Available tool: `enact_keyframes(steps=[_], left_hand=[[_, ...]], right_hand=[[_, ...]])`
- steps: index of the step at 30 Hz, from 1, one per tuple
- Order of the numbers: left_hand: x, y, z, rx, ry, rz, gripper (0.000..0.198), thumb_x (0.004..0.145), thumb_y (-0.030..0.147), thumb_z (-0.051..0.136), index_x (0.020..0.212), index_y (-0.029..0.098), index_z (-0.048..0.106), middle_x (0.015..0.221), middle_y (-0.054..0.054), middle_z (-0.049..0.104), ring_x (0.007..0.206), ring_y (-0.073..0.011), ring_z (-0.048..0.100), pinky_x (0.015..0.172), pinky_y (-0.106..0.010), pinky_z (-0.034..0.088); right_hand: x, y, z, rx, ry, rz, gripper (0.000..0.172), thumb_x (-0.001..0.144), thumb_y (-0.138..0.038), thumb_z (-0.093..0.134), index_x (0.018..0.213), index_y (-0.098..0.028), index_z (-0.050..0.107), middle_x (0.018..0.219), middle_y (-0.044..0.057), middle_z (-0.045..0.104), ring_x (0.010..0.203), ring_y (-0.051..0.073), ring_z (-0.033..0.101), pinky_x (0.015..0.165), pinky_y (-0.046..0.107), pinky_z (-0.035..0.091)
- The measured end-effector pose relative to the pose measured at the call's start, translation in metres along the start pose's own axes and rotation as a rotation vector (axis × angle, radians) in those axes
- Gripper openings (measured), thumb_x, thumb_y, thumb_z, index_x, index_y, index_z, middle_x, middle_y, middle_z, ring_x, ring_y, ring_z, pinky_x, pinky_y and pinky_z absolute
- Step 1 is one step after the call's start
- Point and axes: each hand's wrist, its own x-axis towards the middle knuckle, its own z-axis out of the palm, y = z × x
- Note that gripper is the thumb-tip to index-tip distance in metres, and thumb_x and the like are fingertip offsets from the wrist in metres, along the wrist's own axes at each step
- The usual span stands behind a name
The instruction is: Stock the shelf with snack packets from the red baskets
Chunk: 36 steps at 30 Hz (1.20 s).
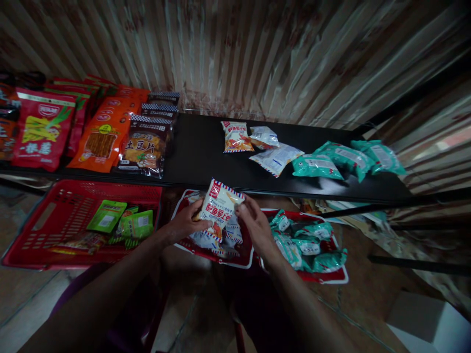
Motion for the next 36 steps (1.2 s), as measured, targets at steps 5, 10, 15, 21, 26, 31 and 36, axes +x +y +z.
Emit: enact_keyframes(steps=[5, 10, 15, 21, 26, 31, 36], left_hand=[[0.002, -0.015, 0.000, 0.061, -0.146, -0.033, 0.058, 0.070, 0.028, 0.071, 0.122, 0.016, 0.049, 0.112, -0.011, 0.065, 0.099, -0.0249, 0.062, 0.086, -0.038, 0.048], [0.003, -0.023, 0.004, 0.087, -0.200, -0.013, 0.059, 0.070, 0.029, 0.072, 0.122, 0.017, 0.048, 0.116, -0.010, 0.063, 0.102, -0.0234, 0.061, 0.088, -0.036, 0.047], [0.002, -0.023, 0.001, 0.160, -0.217, -0.040, 0.052, 0.071, 0.035, 0.070, 0.116, 0.015, 0.052, 0.109, -0.010, 0.065, 0.096, -0.0237, 0.062, 0.081, -0.033, 0.049], [0.001, -0.025, 0.003, 0.191, -0.209, -0.070, 0.041, 0.075, 0.041, 0.065, 0.106, 0.017, 0.055, 0.098, -0.007, 0.068, 0.089, -0.0223, 0.064, 0.076, -0.031, 0.050], [0.003, -0.023, 0.008, 0.147, -0.215, -0.059, 0.037, 0.075, 0.044, 0.062, 0.098, 0.015, 0.057, 0.091, -0.006, 0.069, 0.079, -0.0203, 0.064, 0.070, -0.031, 0.050], [0.001, -0.011, 0.006, 0.185, -0.163, -0.073, 0.034, 0.075, 0.042, 0.063, 0.097, 0.016, 0.062, 0.092, -0.006, 0.069, 0.081, -0.0212, 0.065, 0.073, -0.032, 0.049], [-0.006, 0.003, 0.006, 0.095, -0.216, -0.096, 0.037, 0.073, 0.040, 0.066, 0.105, 0.019, 0.064, 0.102, -0.005, 0.069, 0.096, -0.0241, 0.062, 0.082, -0.033, 0.046]], right_hand=[[0.007, -0.001, -0.012, 0.006, 0.058, -0.028, 0.046, 0.068, -0.050, 0.072, 0.106, -0.025, 0.066, 0.110, 0.005, 0.068, 0.101, 0.023, 0.061, 0.091, 0.040, 0.047], [0.005, 0.005, -0.010, -0.037, 0.009, 0.023, 0.034, 0.061, -0.045, 0.077, 0.087, -0.023, 0.072, 0.084, 0.001, 0.071, 0.072, 0.019, 0.061, 0.069, 0.033, 0.049], [0.006, 0.009, -0.010, -0.009, 0.139, 0.001, 0.026, 0.059, -0.043, 0.077, 0.071, -0.021, 0.070, 0.067, -0.001, 0.066, 0.060, 0.014, 0.055, 0.058, 0.028, 0.043], [0.006, 0.004, -0.009, 0.009, 0.246, 0.014, 0.028, 0.058, -0.043, 0.077, 0.069, -0.019, 0.067, 0.062, -0.002, 0.063, 0.055, 0.013, 0.052, 0.054, 0.026, 0.042], [0.010, 0.000, -0.011, 0.107, 0.315, 0.060, 0.029, 0.056, -0.043, 0.077, 0.067, -0.019, 0.065, 0.058, -0.003, 0.062, 0.050, 0.012, 0.049, 0.050, 0.025, 0.039], [0.015, -0.003, -0.016, 0.186, 0.304, 0.055, 0.025, 0.054, -0.038, 0.078, 0.066, -0.020, 0.066, 0.059, -0.004, 0.061, 0.050, 0.011, 0.048, 0.050, 0.024, 0.038], [0.015, -0.005, -0.021, 0.186, 0.273, 0.067, 0.025, 0.055, -0.038, 0.079, 0.066, -0.020, 0.066, 0.058, -0.004, 0.062, 0.050, 0.010, 0.047, 0.050, 0.024, 0.037]])
